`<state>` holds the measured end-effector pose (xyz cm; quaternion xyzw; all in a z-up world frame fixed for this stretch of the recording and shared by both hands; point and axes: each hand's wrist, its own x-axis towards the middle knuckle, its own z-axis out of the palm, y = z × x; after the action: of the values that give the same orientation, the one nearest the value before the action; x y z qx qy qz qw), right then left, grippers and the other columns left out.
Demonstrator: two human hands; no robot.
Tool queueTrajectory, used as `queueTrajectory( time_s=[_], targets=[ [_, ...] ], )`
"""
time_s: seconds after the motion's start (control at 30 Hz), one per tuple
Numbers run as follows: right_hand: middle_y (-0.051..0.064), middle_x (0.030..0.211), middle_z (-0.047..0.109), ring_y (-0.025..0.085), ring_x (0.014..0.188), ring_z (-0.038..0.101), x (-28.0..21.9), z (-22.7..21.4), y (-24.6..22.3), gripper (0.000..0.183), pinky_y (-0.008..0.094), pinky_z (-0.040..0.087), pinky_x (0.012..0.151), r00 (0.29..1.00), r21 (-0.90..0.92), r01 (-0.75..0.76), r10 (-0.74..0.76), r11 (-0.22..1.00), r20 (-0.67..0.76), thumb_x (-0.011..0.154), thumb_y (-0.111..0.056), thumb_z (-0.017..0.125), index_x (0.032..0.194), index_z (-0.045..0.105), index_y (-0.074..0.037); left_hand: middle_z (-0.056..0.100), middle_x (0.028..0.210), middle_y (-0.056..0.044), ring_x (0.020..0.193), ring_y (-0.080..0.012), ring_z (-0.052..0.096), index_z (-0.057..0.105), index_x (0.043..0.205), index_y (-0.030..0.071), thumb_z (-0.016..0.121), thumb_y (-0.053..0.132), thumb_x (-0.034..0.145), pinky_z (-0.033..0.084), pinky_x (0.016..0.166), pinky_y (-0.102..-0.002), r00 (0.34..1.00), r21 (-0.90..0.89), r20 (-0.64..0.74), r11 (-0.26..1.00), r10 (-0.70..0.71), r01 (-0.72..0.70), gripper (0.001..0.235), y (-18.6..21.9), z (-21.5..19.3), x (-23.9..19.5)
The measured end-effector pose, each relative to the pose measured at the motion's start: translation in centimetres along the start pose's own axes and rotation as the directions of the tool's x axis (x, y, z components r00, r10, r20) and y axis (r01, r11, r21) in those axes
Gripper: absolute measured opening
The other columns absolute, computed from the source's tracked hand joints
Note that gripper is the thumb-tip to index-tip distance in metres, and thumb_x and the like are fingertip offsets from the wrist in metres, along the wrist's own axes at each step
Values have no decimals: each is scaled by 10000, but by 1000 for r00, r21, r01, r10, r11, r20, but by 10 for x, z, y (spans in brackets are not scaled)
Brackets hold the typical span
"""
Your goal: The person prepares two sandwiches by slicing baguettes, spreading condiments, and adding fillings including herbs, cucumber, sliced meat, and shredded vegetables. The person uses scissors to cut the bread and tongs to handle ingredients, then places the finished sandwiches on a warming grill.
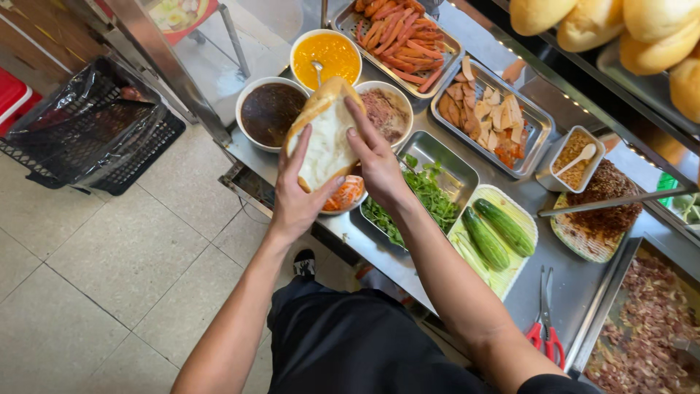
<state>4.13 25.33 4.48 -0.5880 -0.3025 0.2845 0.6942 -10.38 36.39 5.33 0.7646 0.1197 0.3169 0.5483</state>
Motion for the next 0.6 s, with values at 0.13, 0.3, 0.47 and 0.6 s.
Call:
queueTrajectory(
  time_s=[0.13, 0.3, 0.47, 0.6],
  targets=[
    [67, 1512, 494, 205, 1273, 614, 51, 15, 13, 403, 338, 582, 988, 979, -340, -181, 135, 923, -154, 1079, -337, 501, 1374, 663, -114, 421, 1586, -199, 1470, -344, 479, 397, 1590, 93, 870, 11, 774, 431, 1226, -411, 998, 87, -64, 996, -3, 8, 947, -29, -56, 27],
    [101, 933, 767, 226, 835, 721, 98, 11, 40, 621, 344, 525, 769, 967, -848, -247, 173, 469, -186, 853, -379, 796, 1393, 587, -152, 300, 1656, -243, 1521, -382, 377, 398, 1582, 110, 902, 1, 712, 379, 1231, -431, 996, 157, -67, 985, -63, 73, 1011, -57, -93, 43],
    [146, 813, 696, 262, 714, 675, 131, 17, 61, 332, 373, 544, 699, 967, -814, -61, -167, 578, -191, 867, -226, 779, 1157, 756, -66, 284, 1666, -230, 1541, -371, 350, 367, 1588, 116, 916, 13, 694, 352, 1253, -435, 998, 123, -46, 991, -44, 49, 1054, -74, -99, 57],
    [169, 911, 715, 272, 775, 695, 149, 11, 56, 197, 391, 548, 712, 937, -877, 59, -329, 477, -117, 998, -142, 700, 1161, 772, -58, 309, 1641, -223, 1513, -370, 363, 367, 1580, 114, 929, 30, 674, 359, 1237, -428, 998, 120, -13, 991, -61, 62, 1069, -82, -103, 64]
  ],
)
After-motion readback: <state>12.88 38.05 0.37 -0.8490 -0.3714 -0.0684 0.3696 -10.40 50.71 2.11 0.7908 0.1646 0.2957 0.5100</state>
